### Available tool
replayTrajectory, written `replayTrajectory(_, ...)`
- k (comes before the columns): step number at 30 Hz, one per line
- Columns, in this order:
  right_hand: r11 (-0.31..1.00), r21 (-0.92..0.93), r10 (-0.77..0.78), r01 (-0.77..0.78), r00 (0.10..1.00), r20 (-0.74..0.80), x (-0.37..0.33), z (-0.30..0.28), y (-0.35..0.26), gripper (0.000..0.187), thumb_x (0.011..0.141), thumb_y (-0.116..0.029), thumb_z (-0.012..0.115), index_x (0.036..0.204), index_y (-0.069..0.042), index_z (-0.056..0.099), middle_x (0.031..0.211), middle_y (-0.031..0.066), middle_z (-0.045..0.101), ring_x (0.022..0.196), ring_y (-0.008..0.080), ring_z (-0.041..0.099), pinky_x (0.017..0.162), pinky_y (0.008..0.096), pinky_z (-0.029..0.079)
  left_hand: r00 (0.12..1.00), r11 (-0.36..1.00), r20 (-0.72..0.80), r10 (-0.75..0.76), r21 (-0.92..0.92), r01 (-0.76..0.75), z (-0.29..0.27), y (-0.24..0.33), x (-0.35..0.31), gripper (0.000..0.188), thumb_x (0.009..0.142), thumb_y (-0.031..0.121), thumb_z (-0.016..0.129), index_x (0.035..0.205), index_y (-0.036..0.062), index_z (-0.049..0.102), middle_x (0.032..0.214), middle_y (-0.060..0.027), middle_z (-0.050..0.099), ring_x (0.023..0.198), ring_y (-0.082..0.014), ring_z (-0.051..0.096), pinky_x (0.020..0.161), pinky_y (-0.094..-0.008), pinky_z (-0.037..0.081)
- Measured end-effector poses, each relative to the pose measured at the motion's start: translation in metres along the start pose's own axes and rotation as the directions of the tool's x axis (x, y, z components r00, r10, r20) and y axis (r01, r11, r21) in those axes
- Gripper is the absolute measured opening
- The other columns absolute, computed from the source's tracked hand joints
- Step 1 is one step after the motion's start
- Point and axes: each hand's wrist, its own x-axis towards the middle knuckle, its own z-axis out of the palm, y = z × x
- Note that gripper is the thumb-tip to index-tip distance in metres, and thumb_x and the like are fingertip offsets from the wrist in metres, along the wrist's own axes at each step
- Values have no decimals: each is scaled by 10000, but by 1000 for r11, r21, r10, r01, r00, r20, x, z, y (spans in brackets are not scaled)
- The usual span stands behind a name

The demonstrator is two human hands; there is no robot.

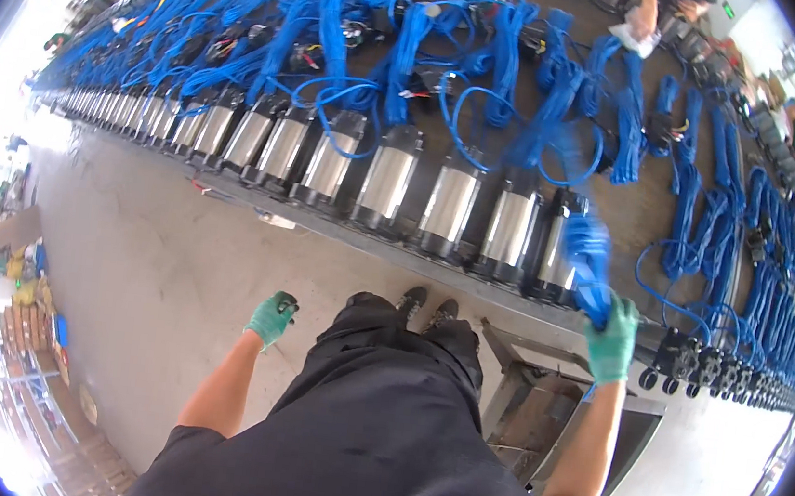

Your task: The person picks up water pumps from an assembly line and submerges them into a water tank to check for leaks.

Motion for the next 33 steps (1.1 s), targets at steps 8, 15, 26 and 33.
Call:
replayTrajectory(8,973,-208,73,-101,987,-140,-2,31,27,715,685,-4,758,1368,-164,620,1199,123,618,1059,363,556,943,469,478,1000,999,10,13,-49,-13,0,4,-13,165,986,87,596,1133,16,624,984,-123,746,733,-198,707,678,-321,552)
replayTrajectory(15,964,-210,156,-163,987,-48,-2,63,46,697,729,13,740,1380,-198,606,1245,109,619,1122,370,532,1006,472,450,999,993,42,-28,-111,32,-5,-35,13,157,990,82,604,1134,23,625,972,-99,727,742,-178,688,663,-310,544)
replayTrajectory(26,859,343,406,-381,914,-2,-11,79,138,596,874,94,500,1456,-33,510,1406,123,573,1305,247,515,1136,347,350,796,838,-573,-198,-519,-165,-176,-76,172,306,953,172,634,1228,42,612,1108,-114,696,887,-196,645,823,-328,530)
replayTrajectory(33,887,176,443,-428,895,-55,24,64,44,529,878,78,479,1395,-6,554,1375,129,595,1204,243,571,1091,334,388,595,981,-802,-52,-153,-121,-276,-85,300,463,911,209,701,1321,77,530,1208,-180,675,1085,-326,657,931,-413,515)
